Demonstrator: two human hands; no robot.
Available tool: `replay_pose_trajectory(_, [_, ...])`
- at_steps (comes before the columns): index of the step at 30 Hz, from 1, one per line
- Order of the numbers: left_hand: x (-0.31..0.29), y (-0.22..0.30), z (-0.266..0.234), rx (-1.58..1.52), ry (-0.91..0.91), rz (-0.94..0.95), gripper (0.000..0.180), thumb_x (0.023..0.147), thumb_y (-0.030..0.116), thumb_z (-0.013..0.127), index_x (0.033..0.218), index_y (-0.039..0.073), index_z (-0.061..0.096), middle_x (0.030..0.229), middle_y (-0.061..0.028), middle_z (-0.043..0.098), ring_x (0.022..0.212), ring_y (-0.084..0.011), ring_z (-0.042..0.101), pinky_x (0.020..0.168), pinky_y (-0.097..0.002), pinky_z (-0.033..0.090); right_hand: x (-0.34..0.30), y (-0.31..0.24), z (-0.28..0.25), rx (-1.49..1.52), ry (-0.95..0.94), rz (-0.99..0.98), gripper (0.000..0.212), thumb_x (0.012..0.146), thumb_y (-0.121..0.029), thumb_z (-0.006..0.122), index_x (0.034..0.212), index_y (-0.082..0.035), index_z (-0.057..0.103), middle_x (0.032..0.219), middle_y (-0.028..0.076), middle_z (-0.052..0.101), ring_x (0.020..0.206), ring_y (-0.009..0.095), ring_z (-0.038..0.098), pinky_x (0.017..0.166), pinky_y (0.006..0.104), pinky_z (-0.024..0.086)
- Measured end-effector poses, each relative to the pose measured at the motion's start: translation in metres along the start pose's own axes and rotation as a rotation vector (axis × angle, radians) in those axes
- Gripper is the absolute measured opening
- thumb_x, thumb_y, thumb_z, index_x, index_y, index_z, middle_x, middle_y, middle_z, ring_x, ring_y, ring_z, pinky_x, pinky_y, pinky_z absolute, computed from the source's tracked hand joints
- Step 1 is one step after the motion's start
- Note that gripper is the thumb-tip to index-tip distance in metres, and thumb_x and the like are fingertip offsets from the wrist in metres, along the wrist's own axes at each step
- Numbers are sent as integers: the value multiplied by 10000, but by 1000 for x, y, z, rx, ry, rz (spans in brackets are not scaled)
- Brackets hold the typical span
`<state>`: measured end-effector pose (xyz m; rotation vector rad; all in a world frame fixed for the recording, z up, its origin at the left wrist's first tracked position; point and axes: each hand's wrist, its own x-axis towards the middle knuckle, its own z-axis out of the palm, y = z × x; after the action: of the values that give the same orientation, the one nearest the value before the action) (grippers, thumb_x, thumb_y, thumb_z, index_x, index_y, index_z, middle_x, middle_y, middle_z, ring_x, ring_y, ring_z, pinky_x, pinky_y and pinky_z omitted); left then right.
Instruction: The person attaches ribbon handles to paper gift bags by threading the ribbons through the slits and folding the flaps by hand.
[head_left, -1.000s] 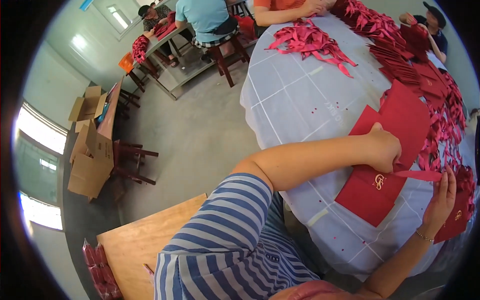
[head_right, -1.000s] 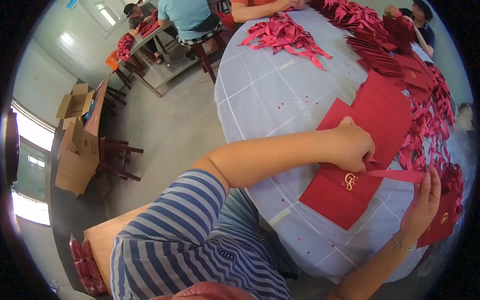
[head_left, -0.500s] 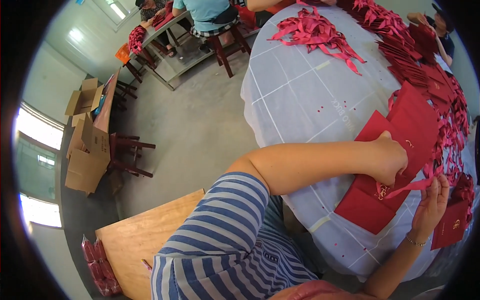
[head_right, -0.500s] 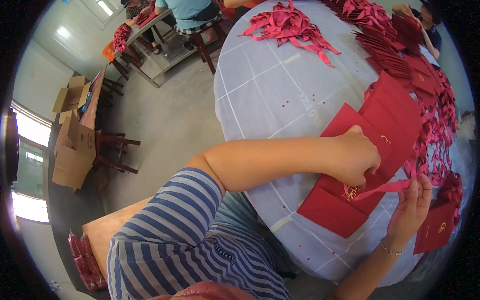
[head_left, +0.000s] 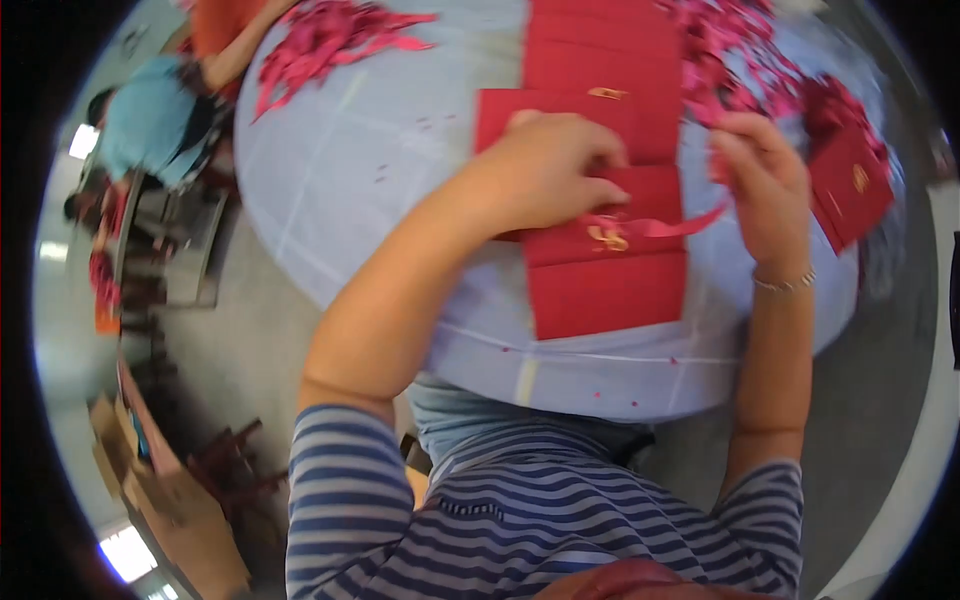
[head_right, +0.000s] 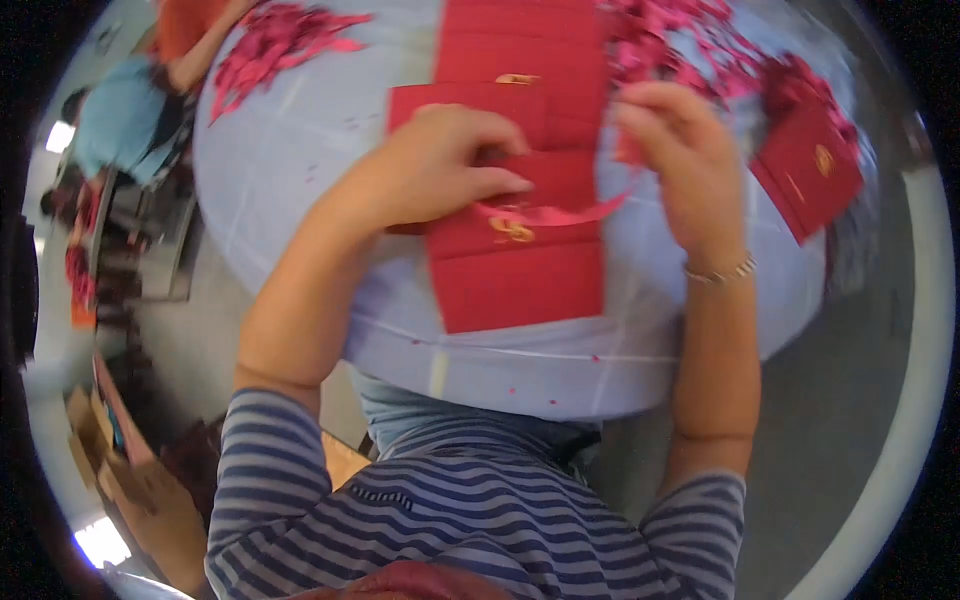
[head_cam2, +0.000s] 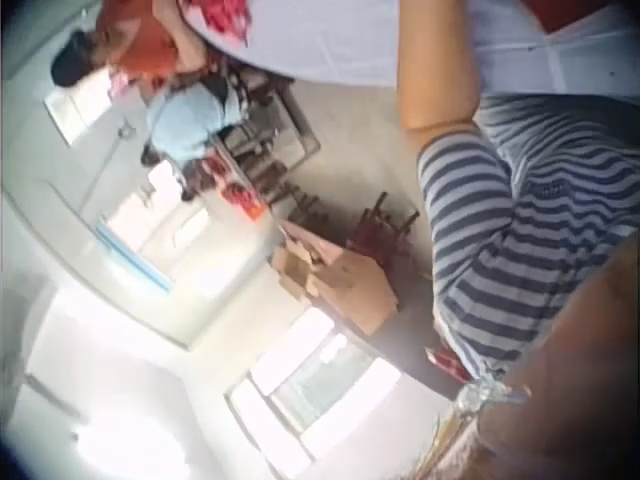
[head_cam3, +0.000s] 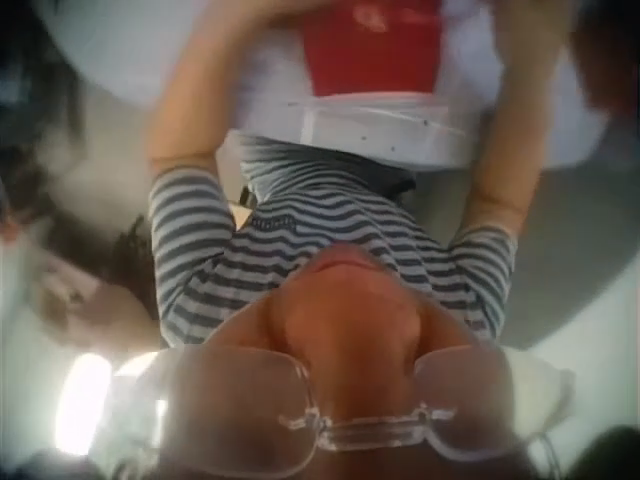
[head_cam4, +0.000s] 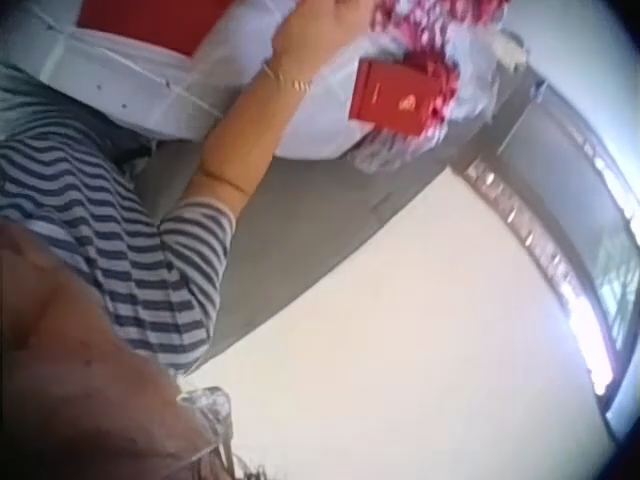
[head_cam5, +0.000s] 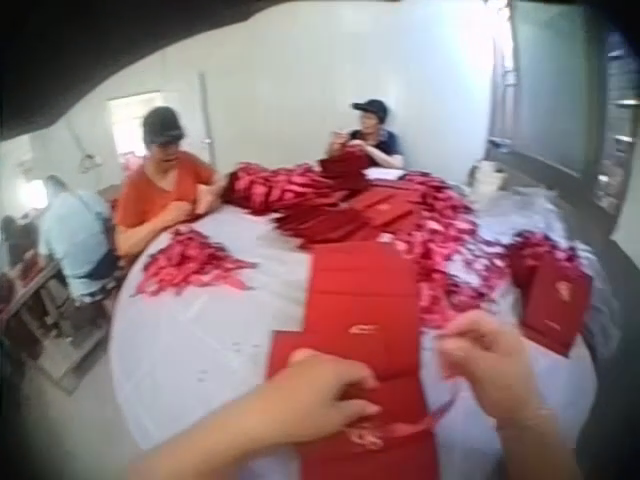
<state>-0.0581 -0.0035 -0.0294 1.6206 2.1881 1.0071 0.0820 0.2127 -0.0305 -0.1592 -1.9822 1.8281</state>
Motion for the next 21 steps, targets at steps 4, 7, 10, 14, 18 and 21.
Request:
replay_pose_trajectory(4, [3,15,1,-184,-79,-186,181,819,98,747,927,-23,665,745,-110,651,665,-187,589,639,-298,469,-13,-11,17,-215,-247,37,106,910,-43,673,1000,10,660,822,27,674,730,81,635,652,228,509])
replay_pose_trajectory(7, [2,19,6,-88,-34,-78,163,815,86,740,912,-23,669,753,-120,651,701,-192,598,655,-312,472,-22,-13,20,-473,-237,-85,80,879,-53,686,929,4,663,744,94,671,668,149,644,615,275,505])
replay_pose_trajectory(10, [1,22,8,22,-18,-35,134,815,83,733,889,-11,674,759,-118,650,739,-206,607,756,-349,471,-26,-14,19,-668,-237,-189,92,859,-81,685,913,-10,662,747,146,653,643,256,632,603,339,498])
replay_pose_trajectory(14, [0,22,6,53,-57,-42,127,819,91,733,891,5,675,773,-97,662,755,-221,614,944,-389,431,-24,-12,19,-734,-231,-305,102,853,-118,675,892,-25,657,774,160,651,691,341,627,612,403,492])
replay_pose_trajectory(18, [0,18,5,38,-49,-47,129,826,103,734,903,19,672,796,-74,675,759,-218,627,1106,-447,320,-22,-12,20,-769,-237,-318,100,861,-125,660,886,-29,647,800,162,659,735,356,637,634,422,498])
replay_pose_trajectory(21, [1,19,6,34,-53,-53,132,830,105,732,909,20,669,806,-72,679,768,-217,631,1125,-463,301,-22,-9,22,-770,-227,-354,93,865,-123,645,882,-32,636,799,161,653,748,363,635,647,438,497])
